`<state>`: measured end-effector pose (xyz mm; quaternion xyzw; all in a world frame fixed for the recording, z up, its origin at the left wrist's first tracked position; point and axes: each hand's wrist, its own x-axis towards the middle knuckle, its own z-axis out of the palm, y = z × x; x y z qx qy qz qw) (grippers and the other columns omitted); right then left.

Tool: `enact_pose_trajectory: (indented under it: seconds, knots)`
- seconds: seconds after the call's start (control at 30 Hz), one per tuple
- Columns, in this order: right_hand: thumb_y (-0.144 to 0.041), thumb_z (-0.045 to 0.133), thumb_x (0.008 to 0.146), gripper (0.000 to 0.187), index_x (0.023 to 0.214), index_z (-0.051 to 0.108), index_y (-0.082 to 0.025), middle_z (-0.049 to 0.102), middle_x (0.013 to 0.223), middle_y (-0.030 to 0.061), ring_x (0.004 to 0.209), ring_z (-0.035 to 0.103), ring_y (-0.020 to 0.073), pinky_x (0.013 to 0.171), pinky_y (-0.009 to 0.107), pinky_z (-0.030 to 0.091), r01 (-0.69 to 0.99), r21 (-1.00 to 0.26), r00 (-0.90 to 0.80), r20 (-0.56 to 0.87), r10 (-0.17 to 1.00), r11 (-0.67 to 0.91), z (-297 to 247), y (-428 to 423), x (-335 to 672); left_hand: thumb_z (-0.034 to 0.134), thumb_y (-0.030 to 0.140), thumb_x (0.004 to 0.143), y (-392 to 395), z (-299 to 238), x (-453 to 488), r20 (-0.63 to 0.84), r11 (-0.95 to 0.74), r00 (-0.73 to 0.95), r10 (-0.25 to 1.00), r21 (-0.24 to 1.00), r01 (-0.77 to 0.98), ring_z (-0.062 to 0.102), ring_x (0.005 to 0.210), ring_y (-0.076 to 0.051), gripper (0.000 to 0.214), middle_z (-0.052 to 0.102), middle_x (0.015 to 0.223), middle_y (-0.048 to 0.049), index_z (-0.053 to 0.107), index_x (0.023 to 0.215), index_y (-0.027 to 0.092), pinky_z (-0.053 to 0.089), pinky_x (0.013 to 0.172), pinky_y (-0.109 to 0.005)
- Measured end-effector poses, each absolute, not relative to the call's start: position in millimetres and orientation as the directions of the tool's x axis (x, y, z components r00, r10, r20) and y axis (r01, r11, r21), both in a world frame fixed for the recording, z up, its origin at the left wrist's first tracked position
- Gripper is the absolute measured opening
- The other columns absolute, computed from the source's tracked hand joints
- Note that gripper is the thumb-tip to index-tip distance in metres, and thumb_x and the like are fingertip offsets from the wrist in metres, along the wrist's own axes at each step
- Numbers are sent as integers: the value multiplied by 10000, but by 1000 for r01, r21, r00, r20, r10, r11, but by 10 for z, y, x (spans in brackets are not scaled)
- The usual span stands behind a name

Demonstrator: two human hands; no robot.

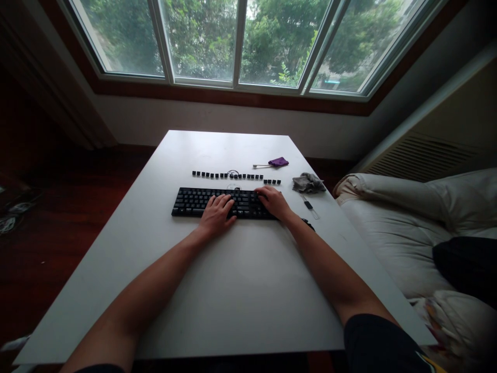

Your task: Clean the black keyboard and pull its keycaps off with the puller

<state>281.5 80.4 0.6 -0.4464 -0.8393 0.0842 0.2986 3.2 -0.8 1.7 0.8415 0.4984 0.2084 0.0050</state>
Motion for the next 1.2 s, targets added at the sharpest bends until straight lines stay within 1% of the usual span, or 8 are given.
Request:
enact_pose_trajectory:
  seconds: [0.1,0.2,0.5,0.8,0.93,1.03,1.2]
  knots:
    - [-137,533,919,365,1233,672,-258,658,1161,92,1086,600,281,969,430,499,691,-382,-439,452,776,613,4,788,2805,579,422,925,-7,15,33,344,-504,418,841,212,837,368,1464,-308,547,477,1546,-110,532,1433,225,210,1248,-539]
    - [-133,522,921,371,1244,660,-252,651,1166,94,1085,598,276,965,423,500,672,-390,-454,455,766,629,20,770,2792,576,427,928,-4,7,34,345,-504,419,840,210,838,365,1467,-307,545,479,1545,-109,531,1432,226,211,1247,-540]
    - [-151,550,902,290,1141,678,-254,683,1070,67,995,639,259,912,415,520,652,-487,-394,436,809,581,12,813,2784,576,428,927,-9,18,38,346,-503,417,840,213,837,373,1462,-310,542,481,1543,-109,534,1430,230,212,1247,-539]
    - [-175,569,884,229,1062,694,-247,706,1048,67,956,657,256,891,420,531,650,-526,-338,446,829,548,10,815,2767,576,419,923,-10,25,48,347,-502,413,842,224,835,373,1461,-310,533,478,1546,-106,540,1421,233,211,1246,-539]
    - [-188,582,872,231,1065,692,-253,730,1015,41,925,682,232,876,399,539,618,-608,-283,421,862,499,-7,842,2779,573,420,925,-8,22,45,347,-503,415,841,216,837,373,1460,-307,537,479,1544,-108,536,1424,227,214,1246,-534]
    - [-210,593,873,235,1082,689,-258,744,983,29,911,695,222,845,382,544,591,-655,-273,387,881,471,-14,853,2791,575,422,924,-8,15,43,350,-507,419,838,215,834,375,1457,-310,540,481,1542,-114,538,1422,214,215,1246,-532]
    - [-214,607,874,208,1058,694,-258,740,956,23,892,688,218,839,379,537,606,-639,-296,371,880,473,1,842,2786,580,411,920,-12,16,48,345,-500,411,844,224,837,375,1459,-311,538,473,1550,-105,536,1427,237,213,1245,-541]
